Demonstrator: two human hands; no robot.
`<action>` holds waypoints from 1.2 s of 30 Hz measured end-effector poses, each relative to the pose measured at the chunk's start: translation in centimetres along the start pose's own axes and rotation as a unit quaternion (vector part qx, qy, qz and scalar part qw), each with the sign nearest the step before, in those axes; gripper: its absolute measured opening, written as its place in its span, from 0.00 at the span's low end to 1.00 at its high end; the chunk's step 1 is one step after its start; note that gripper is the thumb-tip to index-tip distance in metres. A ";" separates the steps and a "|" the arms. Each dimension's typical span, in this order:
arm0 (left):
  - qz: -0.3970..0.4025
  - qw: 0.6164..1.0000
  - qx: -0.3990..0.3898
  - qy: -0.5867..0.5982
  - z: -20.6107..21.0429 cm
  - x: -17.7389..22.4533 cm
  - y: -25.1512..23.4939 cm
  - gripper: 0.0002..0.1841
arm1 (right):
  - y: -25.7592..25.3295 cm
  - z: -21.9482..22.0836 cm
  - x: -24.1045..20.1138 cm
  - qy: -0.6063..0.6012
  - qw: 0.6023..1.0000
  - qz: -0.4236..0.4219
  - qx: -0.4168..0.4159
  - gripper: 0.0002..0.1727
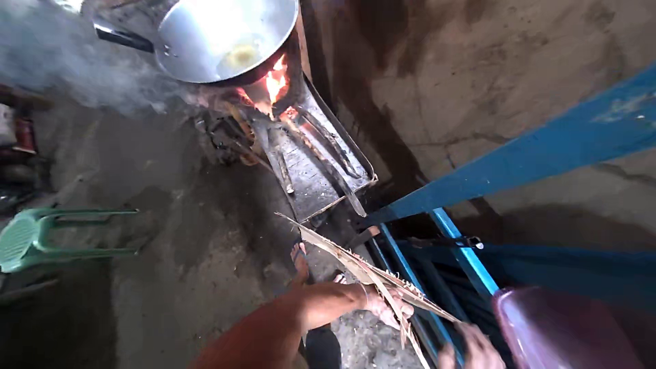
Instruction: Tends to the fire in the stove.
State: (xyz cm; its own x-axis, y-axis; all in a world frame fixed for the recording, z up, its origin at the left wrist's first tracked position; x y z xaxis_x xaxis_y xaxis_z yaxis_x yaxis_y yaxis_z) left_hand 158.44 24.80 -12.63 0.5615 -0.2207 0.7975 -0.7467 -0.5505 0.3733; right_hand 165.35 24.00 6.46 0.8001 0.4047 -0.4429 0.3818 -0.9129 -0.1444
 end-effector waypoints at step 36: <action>-0.146 0.974 0.096 0.141 7.9 -3.5 10.6 0.21 | -5.2 10.0 4.7 0.057 0.978 -0.125 -0.160 0.12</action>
Point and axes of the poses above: each hand's wrist, its own y-axis away from the middle knuckle, its own z-axis out of the palm, x = y × z, the point moved 10 cm from there along -y, towards the middle knuckle, and after that the axes turned 15 degrees about -z, right-handed, at the moved point
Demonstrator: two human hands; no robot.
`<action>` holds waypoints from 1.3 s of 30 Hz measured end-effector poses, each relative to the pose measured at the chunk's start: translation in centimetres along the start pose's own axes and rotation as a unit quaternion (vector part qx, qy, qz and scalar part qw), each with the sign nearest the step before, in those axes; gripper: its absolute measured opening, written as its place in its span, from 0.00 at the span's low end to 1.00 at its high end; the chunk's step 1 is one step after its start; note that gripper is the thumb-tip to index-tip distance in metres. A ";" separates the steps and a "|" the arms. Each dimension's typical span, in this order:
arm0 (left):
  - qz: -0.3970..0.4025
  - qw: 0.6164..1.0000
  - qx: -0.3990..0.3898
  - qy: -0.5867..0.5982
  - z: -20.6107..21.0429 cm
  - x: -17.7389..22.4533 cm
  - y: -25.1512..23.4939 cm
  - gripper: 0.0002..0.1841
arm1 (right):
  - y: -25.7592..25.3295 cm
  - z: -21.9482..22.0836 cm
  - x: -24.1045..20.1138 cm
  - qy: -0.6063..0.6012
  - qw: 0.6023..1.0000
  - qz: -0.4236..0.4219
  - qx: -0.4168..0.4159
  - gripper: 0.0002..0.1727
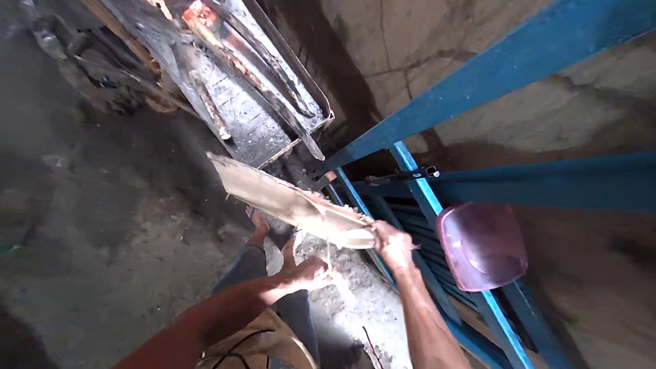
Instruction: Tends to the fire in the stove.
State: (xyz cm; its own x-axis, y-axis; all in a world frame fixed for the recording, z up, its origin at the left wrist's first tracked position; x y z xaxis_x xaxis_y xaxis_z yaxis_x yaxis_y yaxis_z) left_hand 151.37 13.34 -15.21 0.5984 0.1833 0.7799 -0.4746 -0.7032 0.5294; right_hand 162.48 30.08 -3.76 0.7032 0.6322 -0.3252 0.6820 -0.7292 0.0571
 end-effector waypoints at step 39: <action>-0.351 0.903 0.119 0.217 -16.5 0.9 0.4 0.24 | -6.7 -1.2 -2.1 -0.038 0.950 0.075 -0.301 0.35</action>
Point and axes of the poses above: each hand's wrist, its own y-axis away from the middle knuckle, its own z-axis out of the palm, x = y × z, the point moved 10 cm from there along -y, towards the middle knuckle, and after that the axes turned 15 degrees about -z, right-handed, at the moved point
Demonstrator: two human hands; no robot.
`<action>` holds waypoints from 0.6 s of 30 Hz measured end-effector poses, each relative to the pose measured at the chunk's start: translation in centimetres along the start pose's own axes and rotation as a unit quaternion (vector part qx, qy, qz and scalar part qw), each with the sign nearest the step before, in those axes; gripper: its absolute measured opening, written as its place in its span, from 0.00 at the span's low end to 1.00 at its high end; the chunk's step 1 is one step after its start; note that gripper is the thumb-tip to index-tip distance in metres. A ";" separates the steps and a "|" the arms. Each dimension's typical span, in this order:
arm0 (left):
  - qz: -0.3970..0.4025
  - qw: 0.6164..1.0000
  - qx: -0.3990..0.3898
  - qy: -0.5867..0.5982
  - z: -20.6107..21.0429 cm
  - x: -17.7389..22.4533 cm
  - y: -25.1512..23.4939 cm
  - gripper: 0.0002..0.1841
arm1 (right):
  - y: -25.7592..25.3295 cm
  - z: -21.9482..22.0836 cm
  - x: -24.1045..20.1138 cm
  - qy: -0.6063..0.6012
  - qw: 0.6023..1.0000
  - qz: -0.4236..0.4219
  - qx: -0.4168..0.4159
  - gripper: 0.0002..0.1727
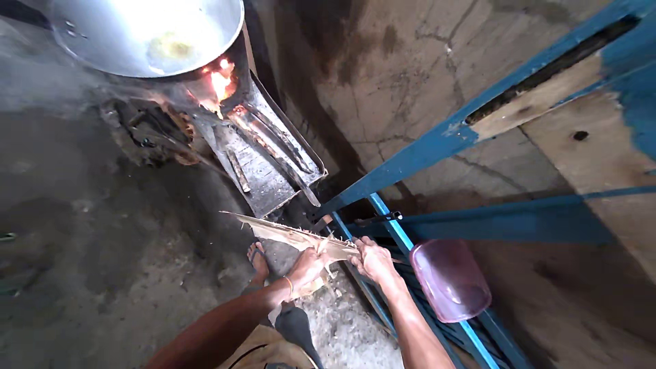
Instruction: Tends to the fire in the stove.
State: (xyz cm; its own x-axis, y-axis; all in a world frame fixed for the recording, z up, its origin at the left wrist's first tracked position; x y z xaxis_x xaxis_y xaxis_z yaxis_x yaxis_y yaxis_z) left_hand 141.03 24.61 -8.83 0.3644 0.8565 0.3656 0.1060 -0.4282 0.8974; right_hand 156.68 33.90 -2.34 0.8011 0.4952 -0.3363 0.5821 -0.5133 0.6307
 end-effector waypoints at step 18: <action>0.043 0.964 -0.005 -0.264 -3.4 -8.0 3.6 0.31 | -3.7 0.1 -5.4 0.034 0.993 -0.066 0.088 0.18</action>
Point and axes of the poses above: each hand's wrist, its own y-axis away from the middle knuckle, its own z-axis out of the palm, x = y × z, the point moved 10 cm from there along -y, towards the middle knuckle, and after that the axes turned 15 degrees about -z, right-handed, at the moved point
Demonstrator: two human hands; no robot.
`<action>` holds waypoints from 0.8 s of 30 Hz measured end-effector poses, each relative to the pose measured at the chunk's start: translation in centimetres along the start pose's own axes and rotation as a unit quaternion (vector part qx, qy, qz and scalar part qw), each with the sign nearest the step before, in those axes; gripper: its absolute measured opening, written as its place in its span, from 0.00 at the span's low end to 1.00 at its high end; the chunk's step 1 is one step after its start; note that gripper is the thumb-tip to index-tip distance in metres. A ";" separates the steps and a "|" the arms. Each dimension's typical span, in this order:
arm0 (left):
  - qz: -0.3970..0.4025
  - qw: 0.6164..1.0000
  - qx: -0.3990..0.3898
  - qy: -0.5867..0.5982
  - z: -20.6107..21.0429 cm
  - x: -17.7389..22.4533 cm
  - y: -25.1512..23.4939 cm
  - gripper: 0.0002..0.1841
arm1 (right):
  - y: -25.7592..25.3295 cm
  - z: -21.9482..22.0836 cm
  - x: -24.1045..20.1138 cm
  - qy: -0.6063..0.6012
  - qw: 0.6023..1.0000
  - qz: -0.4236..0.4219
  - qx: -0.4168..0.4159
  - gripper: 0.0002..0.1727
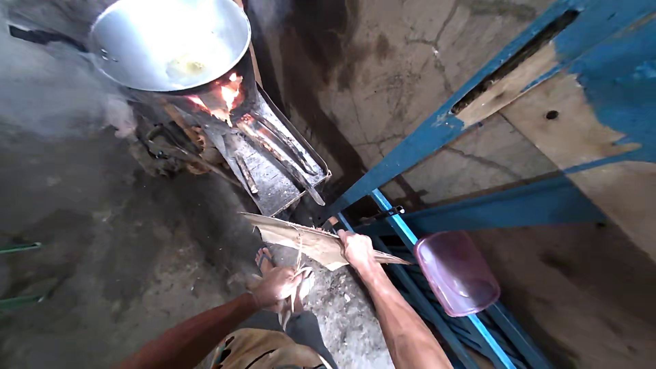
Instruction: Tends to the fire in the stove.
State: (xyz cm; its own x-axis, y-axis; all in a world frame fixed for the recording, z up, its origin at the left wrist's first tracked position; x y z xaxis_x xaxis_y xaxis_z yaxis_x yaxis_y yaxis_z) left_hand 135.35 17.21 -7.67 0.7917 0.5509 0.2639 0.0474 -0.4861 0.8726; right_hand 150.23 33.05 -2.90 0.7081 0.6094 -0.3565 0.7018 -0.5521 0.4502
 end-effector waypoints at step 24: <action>-0.087 0.962 0.108 0.235 -12.7 -21.9 21.0 0.19 | 1.2 -0.6 -0.8 0.009 0.999 0.034 -0.006 0.22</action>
State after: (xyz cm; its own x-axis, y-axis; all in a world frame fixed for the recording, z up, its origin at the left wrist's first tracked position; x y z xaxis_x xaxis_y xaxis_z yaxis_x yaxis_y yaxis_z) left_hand 111.25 3.49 10.11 0.3999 0.8579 0.3227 0.3204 -0.4607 0.8277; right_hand 150.50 32.24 -1.62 0.7524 0.5811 -0.3101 0.6513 -0.5858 0.4824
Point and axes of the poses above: each hand's wrist, its own y-axis away from the middle knuckle, its own z-axis out of the palm, x = y × z, the point moved 10 cm from there along -y, towards the middle knuckle, and after that the axes turned 15 degrees about -z, right-handed, at the moved point
